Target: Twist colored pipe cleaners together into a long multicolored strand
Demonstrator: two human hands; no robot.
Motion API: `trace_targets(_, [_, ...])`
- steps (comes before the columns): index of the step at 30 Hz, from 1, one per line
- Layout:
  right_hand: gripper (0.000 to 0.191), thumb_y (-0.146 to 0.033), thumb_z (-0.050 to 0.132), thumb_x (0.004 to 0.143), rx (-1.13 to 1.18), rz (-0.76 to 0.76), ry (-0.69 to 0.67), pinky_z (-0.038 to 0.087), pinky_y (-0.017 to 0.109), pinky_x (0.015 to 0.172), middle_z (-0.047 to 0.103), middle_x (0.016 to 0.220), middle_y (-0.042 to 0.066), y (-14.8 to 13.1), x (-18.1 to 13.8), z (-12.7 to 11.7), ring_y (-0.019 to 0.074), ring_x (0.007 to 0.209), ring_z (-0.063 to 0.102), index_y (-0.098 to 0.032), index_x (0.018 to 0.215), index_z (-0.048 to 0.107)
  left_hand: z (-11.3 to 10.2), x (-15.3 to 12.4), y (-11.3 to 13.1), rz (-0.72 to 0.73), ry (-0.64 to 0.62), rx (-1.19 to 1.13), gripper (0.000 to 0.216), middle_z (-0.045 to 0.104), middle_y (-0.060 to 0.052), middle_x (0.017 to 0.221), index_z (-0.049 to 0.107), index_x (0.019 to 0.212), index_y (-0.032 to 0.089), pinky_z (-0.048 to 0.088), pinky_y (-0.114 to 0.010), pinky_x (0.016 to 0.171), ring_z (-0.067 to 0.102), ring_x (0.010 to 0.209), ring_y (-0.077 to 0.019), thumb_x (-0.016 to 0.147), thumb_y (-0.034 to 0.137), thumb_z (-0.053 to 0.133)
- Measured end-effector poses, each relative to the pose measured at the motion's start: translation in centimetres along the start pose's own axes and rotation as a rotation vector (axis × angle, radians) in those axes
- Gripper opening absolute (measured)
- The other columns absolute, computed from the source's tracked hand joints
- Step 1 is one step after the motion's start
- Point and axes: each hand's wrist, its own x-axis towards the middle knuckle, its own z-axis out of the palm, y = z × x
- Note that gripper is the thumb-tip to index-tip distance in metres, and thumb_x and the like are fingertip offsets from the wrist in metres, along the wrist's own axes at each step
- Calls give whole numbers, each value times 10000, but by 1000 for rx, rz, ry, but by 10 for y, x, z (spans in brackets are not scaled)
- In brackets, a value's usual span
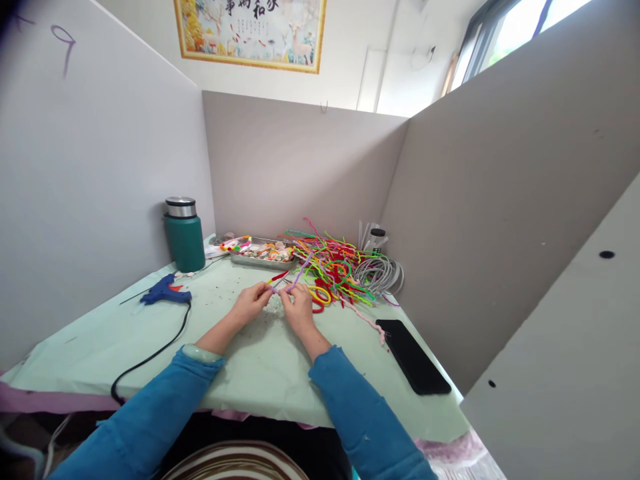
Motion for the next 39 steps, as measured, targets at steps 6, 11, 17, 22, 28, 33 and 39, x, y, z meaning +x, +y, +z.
trace_targets(6, [173,-294,510,793,-23,34,15,379,310,729,597,726,37,3,0,2,188,763,514,-189,692,604,0,0,0,18,-6,-15,248,551,28,607,605,846,156,331,-202,532,454,547,-96,777,347,462])
trace_targets(11, [207,-306,508,789,-27,52,-30,384,307,726,607,732,42,5,-2,5,186,778,518,-185,649,601,-1,-1,1,10,-9,-30,239,574,16,642,597,830,151,340,-200,544,468,566,-97,765,347,477])
trace_targets(17, [199,-294,492,788,68,97,23,401,283,691,606,731,37,4,0,3,174,753,536,-178,667,598,-1,0,0,6,-3,-7,243,555,22,604,601,801,155,318,-202,528,448,544,-95,768,354,467])
trace_targets(22, [227,-332,504,778,171,149,52,410,275,681,607,747,44,2,2,2,172,751,540,-168,645,588,0,0,0,23,-15,14,272,527,28,580,610,785,152,308,-203,526,430,541,-95,771,377,459])
trace_targets(28, [267,-366,532,759,218,223,85,383,254,602,525,644,13,-1,3,1,148,649,485,-168,582,550,0,-1,2,58,-57,-29,289,503,37,572,621,792,148,305,-200,531,407,542,-88,778,386,457])
trace_targets(33, [276,-366,533,762,240,192,80,369,245,591,479,604,-7,-3,3,0,136,629,453,-172,566,526,0,-1,1,54,-70,-47,294,465,47,549,620,783,147,293,-198,523,383,535,-86,776,394,461])
trace_targets(39, [291,-351,529,777,263,114,68,375,252,631,491,623,-5,-5,4,1,136,652,465,-175,547,506,3,0,-3,16,-121,-80,334,460,44,544,641,778,140,282,-197,512,371,531,-86,762,424,465])
